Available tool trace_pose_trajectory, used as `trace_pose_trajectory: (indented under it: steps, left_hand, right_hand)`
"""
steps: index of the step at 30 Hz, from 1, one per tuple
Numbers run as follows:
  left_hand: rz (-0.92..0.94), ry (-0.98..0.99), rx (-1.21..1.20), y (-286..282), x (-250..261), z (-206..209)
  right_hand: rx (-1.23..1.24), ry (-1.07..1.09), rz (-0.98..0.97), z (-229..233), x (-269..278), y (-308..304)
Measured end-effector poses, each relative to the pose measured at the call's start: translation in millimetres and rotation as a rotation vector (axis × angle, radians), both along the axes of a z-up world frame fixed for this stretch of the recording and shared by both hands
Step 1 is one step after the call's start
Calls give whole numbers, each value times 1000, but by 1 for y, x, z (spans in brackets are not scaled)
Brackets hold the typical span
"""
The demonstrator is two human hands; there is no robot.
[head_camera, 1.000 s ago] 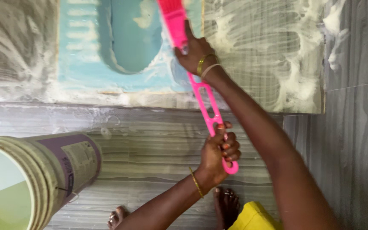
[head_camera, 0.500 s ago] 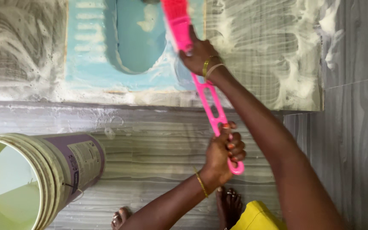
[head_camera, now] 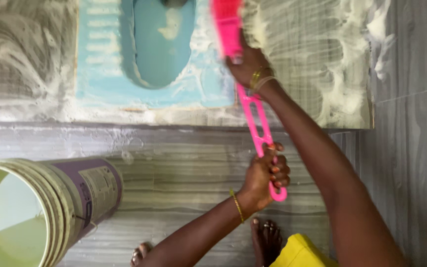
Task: The person scrubs the floor around an squat toilet using a long-handled brush and soapy water.
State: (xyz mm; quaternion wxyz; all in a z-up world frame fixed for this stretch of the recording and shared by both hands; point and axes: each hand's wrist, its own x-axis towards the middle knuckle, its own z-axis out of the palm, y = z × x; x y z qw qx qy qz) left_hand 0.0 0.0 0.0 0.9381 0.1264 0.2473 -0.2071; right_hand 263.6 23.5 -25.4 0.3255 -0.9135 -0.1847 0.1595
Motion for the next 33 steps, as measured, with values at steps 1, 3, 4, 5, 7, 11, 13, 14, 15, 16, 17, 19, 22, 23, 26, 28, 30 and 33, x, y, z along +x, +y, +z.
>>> trace_pose_trajectory:
  steps: [1,3,4,5,7,11,13,14,15,16,17,19,22,23,26,28,30,33]
  left_hand:
    - [-88,12,-6,-7,2,0]
    - [-165,-23,-2,-14,8,-6]
    - [-240,-54,1,-14,8,-10]
    - [-238,-56,-4,-16,6,-12]
    - [-102,-33,-80,-20,-7,-12]
    - [116,76,-91,-14,-31,-15]
    - [243,-1,-107,-12,-33,-18]
    - [237,-3,-108,-16,-36,-16]
    - [157,50,-116,-23,-38,-13]
    - [76,104,-124,-29,-38,-12]
    - [78,110,-125,-35,-38,-13]
    - [-100,-6,-169,-41,-36,-17]
    - [-84,-52,-136,-43,-48,-12]
    - [-80,-56,-139,-42,-50,-10]
    - [69,124,-159,-34,-57,-5]
    - [204,12,-133,-29,-52,-9]
    - [163,21,-178,-41,-54,-6]
    - [41,46,-246,-79,-57,-1]
  right_hand:
    - [66,45,-82,5,-3,-23]
    - [-1,55,-203,18,0,-73]
    - [-135,18,-240,20,2,-85]
    - [-140,17,-239,15,1,-82]
    - [137,-94,-191,2,-10,-61]
    - [-66,-110,55,-17,-43,27]
    - [-68,-46,116,-12,-49,31]
    - [-66,9,178,-9,-50,31]
    - [19,-19,135,-4,-49,20]
    - [104,-46,93,1,-46,1]
    - [78,59,-16,4,-42,-21]
    - [-38,25,-105,18,-33,-74]
    - [-38,-20,-111,17,-49,-69]
    - [51,76,-138,15,-57,-53]
    - [21,-25,32,12,-70,1]
    - [-273,32,98,15,-65,22]
    - [-136,10,145,22,-60,7]
    - [-2,197,50,30,-57,-46]
